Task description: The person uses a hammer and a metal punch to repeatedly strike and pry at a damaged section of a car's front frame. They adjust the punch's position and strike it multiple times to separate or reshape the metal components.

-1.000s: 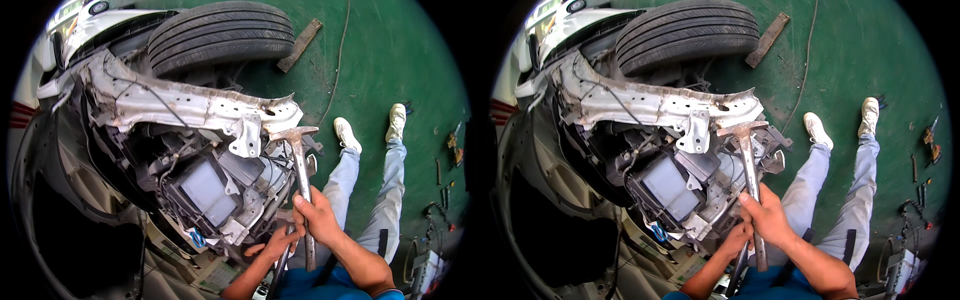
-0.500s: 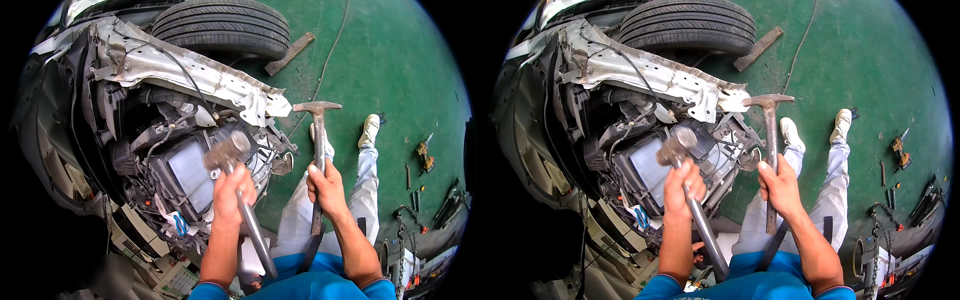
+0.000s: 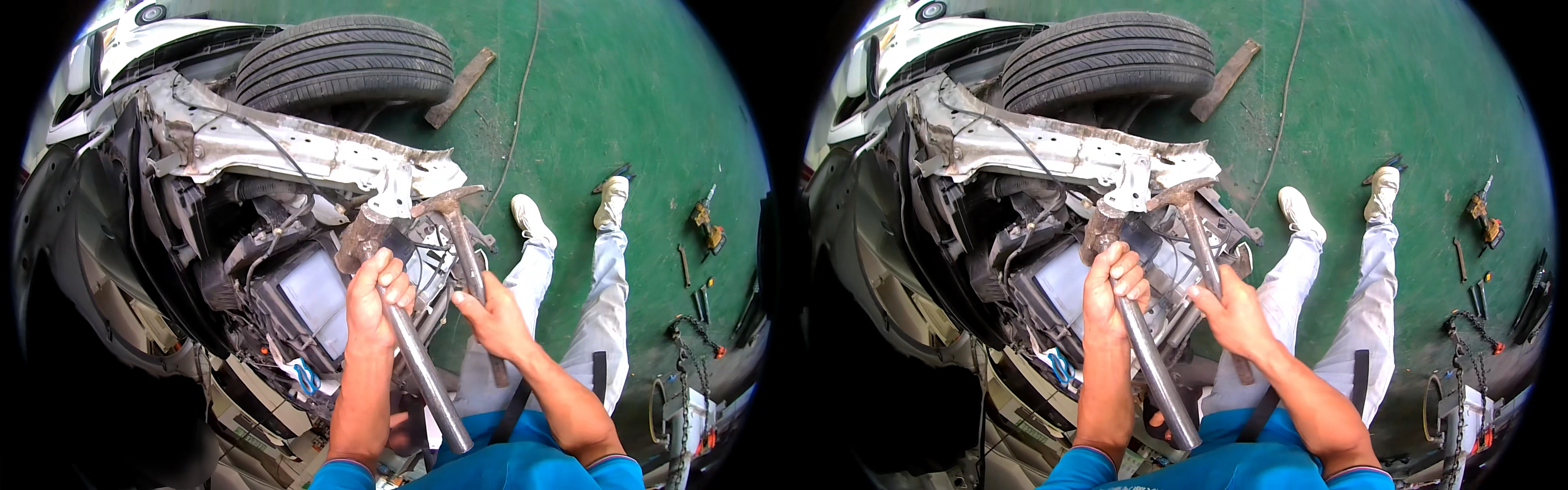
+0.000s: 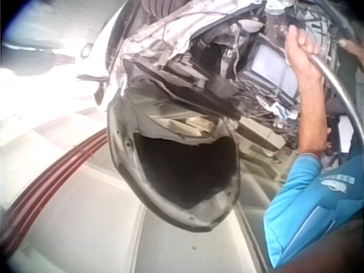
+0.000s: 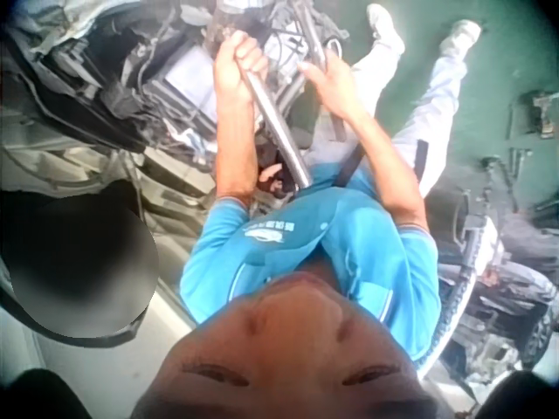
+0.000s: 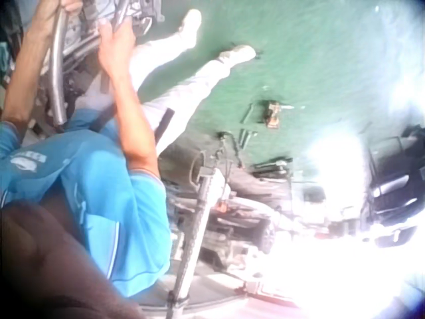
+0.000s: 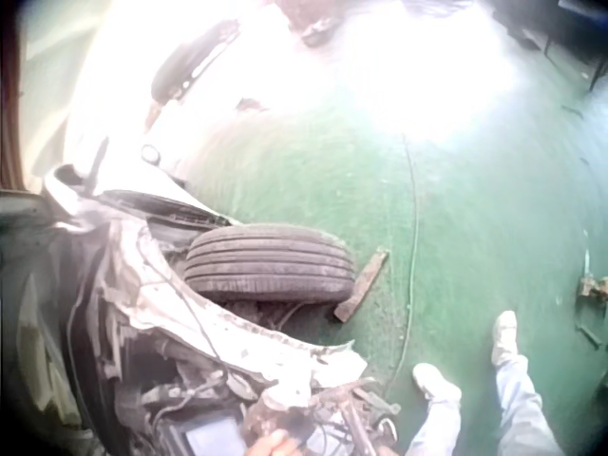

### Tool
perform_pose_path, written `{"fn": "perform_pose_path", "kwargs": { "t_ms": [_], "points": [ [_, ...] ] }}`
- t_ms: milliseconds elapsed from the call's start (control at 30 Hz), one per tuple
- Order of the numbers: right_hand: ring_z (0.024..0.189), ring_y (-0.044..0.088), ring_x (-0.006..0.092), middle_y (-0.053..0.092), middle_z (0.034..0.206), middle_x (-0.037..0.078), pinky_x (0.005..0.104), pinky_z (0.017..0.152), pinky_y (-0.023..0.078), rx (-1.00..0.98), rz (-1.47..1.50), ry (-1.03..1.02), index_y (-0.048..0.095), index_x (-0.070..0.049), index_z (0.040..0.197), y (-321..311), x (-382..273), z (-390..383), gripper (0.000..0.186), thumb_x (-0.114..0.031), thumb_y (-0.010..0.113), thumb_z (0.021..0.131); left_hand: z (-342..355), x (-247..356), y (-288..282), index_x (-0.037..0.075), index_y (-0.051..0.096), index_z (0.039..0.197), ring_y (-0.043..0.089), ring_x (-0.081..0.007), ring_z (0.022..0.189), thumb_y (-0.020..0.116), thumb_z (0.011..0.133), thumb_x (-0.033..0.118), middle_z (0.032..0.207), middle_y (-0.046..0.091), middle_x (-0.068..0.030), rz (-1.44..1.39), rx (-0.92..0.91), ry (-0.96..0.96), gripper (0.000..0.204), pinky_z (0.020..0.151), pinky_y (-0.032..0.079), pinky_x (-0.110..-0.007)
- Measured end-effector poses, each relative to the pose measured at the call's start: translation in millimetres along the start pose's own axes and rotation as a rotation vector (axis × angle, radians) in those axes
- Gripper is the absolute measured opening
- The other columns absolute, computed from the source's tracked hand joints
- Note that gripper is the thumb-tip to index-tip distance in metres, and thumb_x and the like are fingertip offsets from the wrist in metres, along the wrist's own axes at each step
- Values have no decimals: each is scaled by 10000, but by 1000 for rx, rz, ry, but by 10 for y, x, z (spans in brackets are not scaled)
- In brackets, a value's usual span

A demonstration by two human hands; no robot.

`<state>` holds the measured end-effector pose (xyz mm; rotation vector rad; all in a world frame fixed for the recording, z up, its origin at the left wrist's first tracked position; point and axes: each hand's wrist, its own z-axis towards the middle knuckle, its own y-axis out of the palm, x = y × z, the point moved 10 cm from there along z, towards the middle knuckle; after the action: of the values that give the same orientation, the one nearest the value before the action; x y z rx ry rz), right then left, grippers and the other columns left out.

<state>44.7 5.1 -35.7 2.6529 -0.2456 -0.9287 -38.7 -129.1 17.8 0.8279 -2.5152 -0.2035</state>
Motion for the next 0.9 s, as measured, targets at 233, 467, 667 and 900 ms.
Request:
{"fn": "perform_pose_path", "kwargs": {
  "t_ms": [233,467,667,900],
  "points": [
    [422,419,59,463,602,-32,230,386,344,700,538,-328,527,-65,886,-1456,-567,-268,205,-245,592,959,-10,11,-17,121,463,822,417,-66,461,496,1006,181,633,422,50,-18,-13,-31,197,457,409,-247],
    [520,455,72,491,654,3,272,462,403,110,300,16,509,-45,917,36,189,21,221,-206,660,924,-7,132,-180,100,467,864,408,-67,466,484,1002,153,642,424,40,-21,39,5,149,464,411,-254],
    [424,464,69,488,608,-12,253,391,389,179,365,-25,455,-56,874,-294,-95,-56,241,-187,648,932,-19,114,-60,74,499,932,409,-69,461,479,1011,159,651,434,33,-23,-18,33,118,457,404,-255],
    [456,491,88,495,637,-3,270,405,407,37,235,-7,474,-55,908,157,55,-65,251,-206,674,917,-1,108,4,99,482,858,415,-75,467,502,1004,169,651,435,36,6,-32,11,164,463,406,-255]
  ]
}}
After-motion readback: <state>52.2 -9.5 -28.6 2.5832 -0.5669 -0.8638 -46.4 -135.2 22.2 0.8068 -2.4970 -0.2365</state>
